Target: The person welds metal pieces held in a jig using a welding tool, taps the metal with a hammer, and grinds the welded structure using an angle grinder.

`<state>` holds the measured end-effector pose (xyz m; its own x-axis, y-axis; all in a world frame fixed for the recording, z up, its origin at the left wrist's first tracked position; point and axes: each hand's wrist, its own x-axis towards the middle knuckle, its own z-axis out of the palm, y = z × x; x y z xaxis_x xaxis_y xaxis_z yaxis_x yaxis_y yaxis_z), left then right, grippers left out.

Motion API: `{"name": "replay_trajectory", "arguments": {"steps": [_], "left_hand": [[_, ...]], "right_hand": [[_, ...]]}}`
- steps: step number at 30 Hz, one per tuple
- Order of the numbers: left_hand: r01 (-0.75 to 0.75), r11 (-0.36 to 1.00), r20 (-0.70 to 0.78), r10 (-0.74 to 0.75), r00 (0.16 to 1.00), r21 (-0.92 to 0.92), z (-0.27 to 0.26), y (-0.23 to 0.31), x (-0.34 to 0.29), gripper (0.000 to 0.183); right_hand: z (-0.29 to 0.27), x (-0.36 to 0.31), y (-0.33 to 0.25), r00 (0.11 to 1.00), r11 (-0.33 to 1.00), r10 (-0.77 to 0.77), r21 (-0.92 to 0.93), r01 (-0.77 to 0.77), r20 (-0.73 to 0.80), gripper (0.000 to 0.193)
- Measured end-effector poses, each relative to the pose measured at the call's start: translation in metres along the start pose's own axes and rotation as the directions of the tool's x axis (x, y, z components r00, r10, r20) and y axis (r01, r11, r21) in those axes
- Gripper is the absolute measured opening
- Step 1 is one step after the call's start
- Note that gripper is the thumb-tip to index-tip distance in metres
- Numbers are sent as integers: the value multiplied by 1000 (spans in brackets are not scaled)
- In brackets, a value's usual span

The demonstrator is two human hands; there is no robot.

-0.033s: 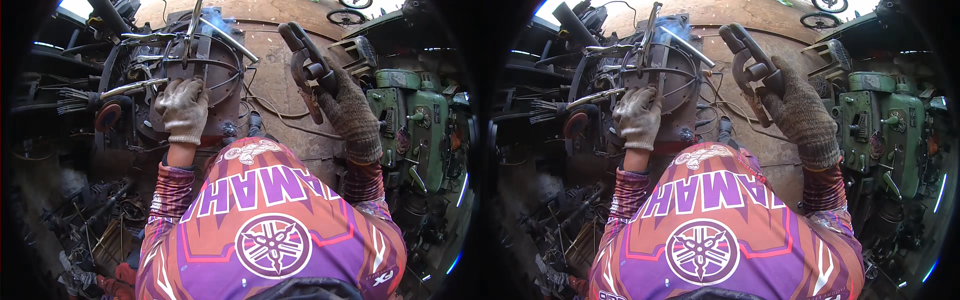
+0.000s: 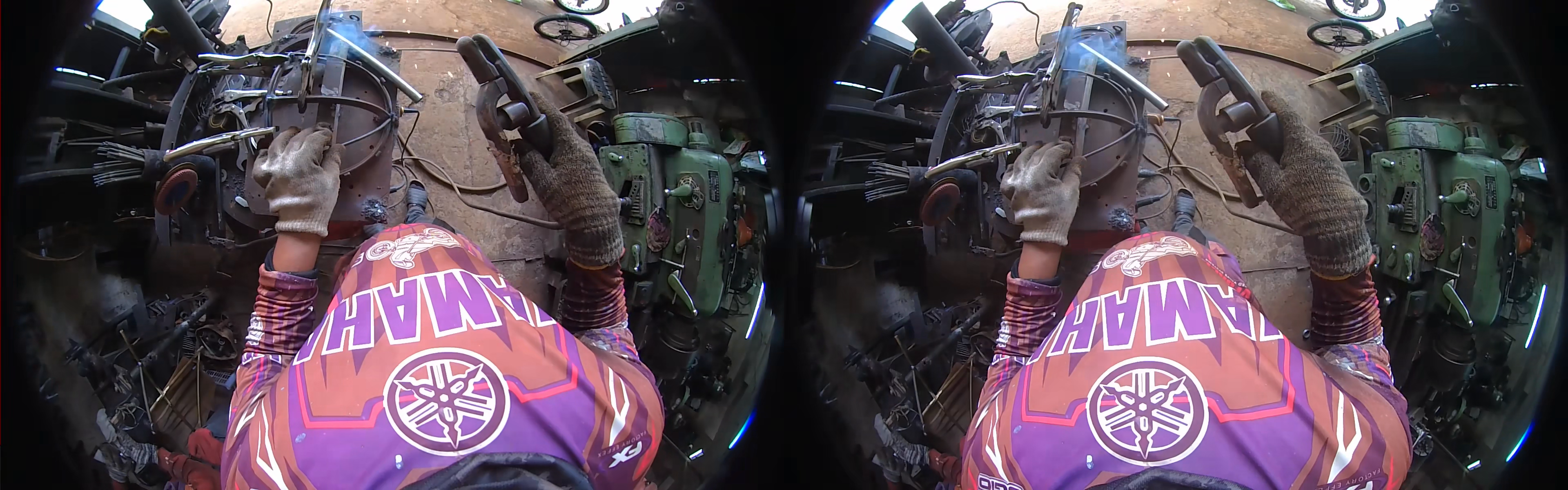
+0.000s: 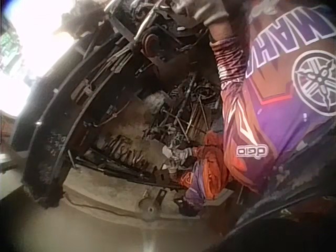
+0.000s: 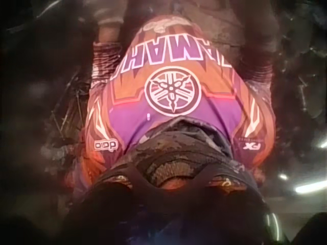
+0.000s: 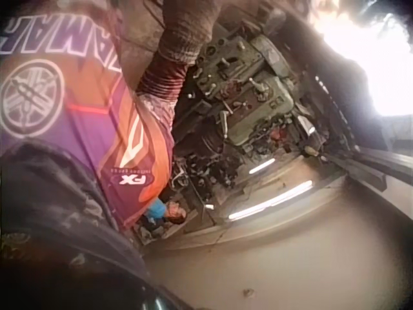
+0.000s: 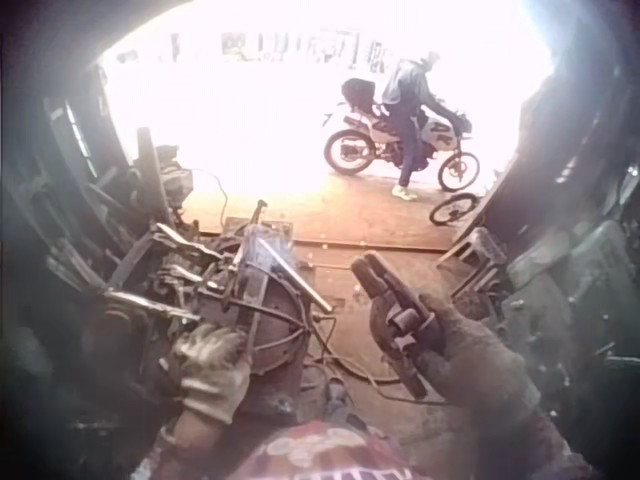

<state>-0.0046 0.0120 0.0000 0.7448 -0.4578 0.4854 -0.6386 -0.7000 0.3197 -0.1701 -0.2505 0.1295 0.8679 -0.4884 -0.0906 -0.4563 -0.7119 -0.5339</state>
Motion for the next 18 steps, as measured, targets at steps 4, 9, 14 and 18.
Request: {"name": "replay_trajectory", "arguments": {"steps": [4,9,14,18], "left_hand": [[-7,1000,-6,7,1000,23,0,0,0,23],[-4,1000,5,3,1000,10,2,-2,-2,23],[10,1000,26,-10,1000,5,-1,-2,-1,23],[16,1000,27,-16,1000,-8,3,-2,-1,23]], "right_hand": [[4,-1,10,997,999,-43,-8,43,-65,54],[3,2,22,955,882,287,368,-294,77,50],[5,5,53,914,642,336,654,-400,230,44],[23,6,77,965,765,241,593,-252,99,45]]}}
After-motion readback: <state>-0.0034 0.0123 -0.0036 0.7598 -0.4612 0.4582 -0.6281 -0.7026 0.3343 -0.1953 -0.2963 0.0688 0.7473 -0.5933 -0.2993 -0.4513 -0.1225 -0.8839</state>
